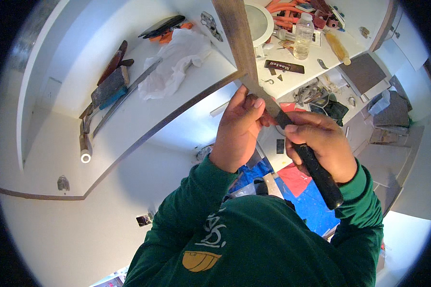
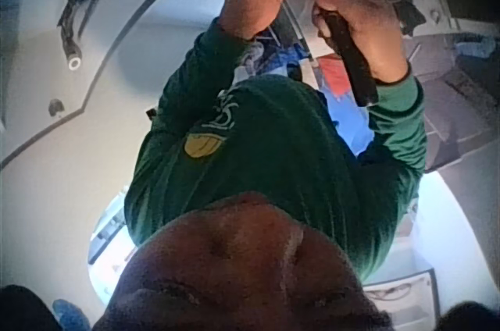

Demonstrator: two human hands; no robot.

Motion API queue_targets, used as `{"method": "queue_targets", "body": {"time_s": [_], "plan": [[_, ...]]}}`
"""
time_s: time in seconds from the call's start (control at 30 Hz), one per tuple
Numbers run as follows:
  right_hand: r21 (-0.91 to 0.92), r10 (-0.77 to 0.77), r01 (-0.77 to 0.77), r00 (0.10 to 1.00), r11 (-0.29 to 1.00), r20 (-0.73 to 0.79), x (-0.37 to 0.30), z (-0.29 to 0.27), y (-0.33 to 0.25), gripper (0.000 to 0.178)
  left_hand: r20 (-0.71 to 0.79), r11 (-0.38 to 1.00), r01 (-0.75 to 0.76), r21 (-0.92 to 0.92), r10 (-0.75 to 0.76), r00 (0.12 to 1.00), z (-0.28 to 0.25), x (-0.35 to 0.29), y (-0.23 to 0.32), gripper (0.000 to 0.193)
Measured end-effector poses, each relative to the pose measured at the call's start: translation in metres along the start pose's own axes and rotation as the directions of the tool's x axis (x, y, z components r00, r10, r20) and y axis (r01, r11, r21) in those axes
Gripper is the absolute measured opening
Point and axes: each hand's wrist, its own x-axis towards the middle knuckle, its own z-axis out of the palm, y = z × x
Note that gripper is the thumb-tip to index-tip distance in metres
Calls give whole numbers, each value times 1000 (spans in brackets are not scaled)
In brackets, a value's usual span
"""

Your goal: The person cleans a white cabinet shelf with a wet paper towel, then hammers a nail into the shelf edge and uses a screwdriver to tighten a screw. The person handles a hammer, screwdriver, and paper towel during the process.

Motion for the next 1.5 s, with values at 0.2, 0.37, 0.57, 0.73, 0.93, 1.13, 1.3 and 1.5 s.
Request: {"method": "queue_targets", "body": {"time_s": [0.2, 0.37, 0.57, 0.73, 0.93, 1.13, 1.3, 1.5], "plan": [[-399, -505, 546, 837, 737, 212, 37, 2, 14, 17, -80, 992, -36, 123, 46, 996, -13, 1, 16, 26], [-246, -227, 237, 972, 940, 69, 28, 10, 14, 21, -115, 974, 2, 227, 25, 993, -16, -4, 14, 24], [20, 29, -29, 1000, 999, -9, 2, 19, -7, 18, -40, 1000, -4, 3, 4, 999, 2, -8, 8, 25], [-44, -147, 148, 989, 988, 24, 33, 18, 8, 16, -65, 997, 6, -75, -11, 998, -13, 7, 11, 11], [-10, -55, 55, 998, 998, 3, 9, 26, 4, 18, -119, 997, -9, -79, -1, 993, 0, -9, 9, 24], [42, -103, 103, 995, 994, -19, 36, 26, 3, 18, -60, 998, 1, -62, -4, 998, -23, 12, 8, 45], [-21, -135, 134, 990, 991, -41, 30, 22, 13, 17, -70, 1000, -15, -27, 13, 997, -19, 7, 3, 31], [67, -19, 19, 1000, 998, 0, 13, 30, 4, 15, -129, 999, -25, -42, 19, 991, 7, -12, 12, 31]]}}
